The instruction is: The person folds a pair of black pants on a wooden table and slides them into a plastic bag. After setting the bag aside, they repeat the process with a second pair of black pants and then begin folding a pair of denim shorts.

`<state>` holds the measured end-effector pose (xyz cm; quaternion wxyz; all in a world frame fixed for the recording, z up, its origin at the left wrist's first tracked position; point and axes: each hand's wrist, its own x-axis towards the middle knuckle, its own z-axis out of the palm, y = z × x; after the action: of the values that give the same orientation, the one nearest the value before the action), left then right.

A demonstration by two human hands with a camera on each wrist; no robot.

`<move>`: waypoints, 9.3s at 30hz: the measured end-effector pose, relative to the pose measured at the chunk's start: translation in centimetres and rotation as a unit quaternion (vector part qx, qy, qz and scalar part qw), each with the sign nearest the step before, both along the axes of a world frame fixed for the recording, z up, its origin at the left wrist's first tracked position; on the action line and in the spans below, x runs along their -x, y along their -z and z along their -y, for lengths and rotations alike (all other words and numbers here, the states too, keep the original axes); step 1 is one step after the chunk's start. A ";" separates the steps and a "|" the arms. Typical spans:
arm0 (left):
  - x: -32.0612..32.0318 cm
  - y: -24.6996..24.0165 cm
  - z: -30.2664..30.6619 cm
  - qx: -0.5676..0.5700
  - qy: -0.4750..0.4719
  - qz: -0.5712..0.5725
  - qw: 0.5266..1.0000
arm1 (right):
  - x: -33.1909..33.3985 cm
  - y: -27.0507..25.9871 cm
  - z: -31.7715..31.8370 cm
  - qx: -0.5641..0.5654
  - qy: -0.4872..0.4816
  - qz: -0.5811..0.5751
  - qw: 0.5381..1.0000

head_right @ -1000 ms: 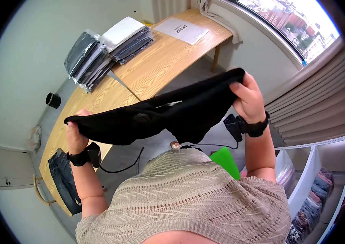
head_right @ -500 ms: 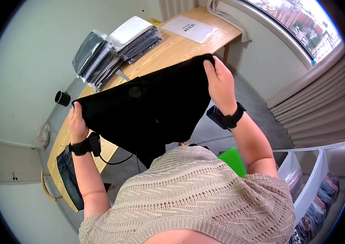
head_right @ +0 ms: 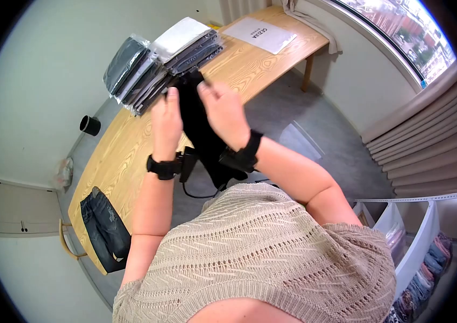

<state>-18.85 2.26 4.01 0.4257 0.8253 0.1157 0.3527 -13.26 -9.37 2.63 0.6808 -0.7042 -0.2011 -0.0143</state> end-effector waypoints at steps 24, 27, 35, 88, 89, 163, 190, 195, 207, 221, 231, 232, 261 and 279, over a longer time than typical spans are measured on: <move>1.1 0.6 -3.0 0.177 0.235 -0.133 0.946 | -1.5 3.4 -0.7 -0.012 -0.174 -0.023 0.984; 1.5 -1.4 -4.5 -0.056 0.150 -0.120 0.980 | -1.7 2.8 -0.3 -0.102 -0.220 -0.171 0.955; -1.4 -2.5 -5.2 -0.313 0.276 -0.116 0.902 | -1.4 2.0 0.3 -0.134 -0.263 -0.129 0.947; 4.3 -37.1 -10.5 -0.574 -0.348 -0.064 0.738 | -5.8 38.2 4.4 0.380 -0.168 -0.027 0.909; 4.6 -37.4 -10.6 -0.576 -0.357 -0.063 0.733 | -5.8 38.1 4.6 0.380 -0.172 -0.025 0.908; 9.1 26.5 -19.3 -0.017 -0.168 -0.510 0.843 | -45.0 34.0 -4.1 0.578 0.099 -0.111 0.803; 4.5 29.9 -17.1 0.039 -0.283 -0.516 0.808 | -60.0 33.5 -13.3 0.363 -0.097 -0.154 0.914; 4.3 30.2 -16.1 0.049 -0.283 -0.534 0.795 | -59.7 31.6 -12.7 0.215 -0.197 -0.173 0.941; 5.0 31.6 -14.7 0.102 -0.268 -0.550 0.784 | -60.5 34.3 -14.8 0.288 -0.095 -0.164 0.939; 4.9 32.8 -14.1 0.067 -0.298 -0.512 0.803 | -54.5 30.5 -4.0 0.655 -0.052 -0.040 0.753; 3.6 31.8 -13.3 0.010 -0.311 -0.568 0.762 | -47.7 32.3 -0.4 0.572 0.023 0.059 0.818; 3.2 30.6 -13.4 -0.008 -0.295 -0.581 0.759 | -48.3 31.8 -0.2 0.558 0.028 0.063 0.827; 25.8 33.0 -35.7 0.570 -0.455 -0.028 0.684 | -15.6 32.7 -16.4 0.602 -0.124 0.248 0.749; 27.6 34.3 -41.5 0.121 -0.518 -0.306 0.790 | -14.7 32.7 -16.6 0.617 -0.077 0.254 0.741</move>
<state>-46.45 43.76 -30.32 0.2177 0.6484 0.6914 0.2327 1.46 7.22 -30.07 0.0203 -0.9226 -0.3850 -0.0128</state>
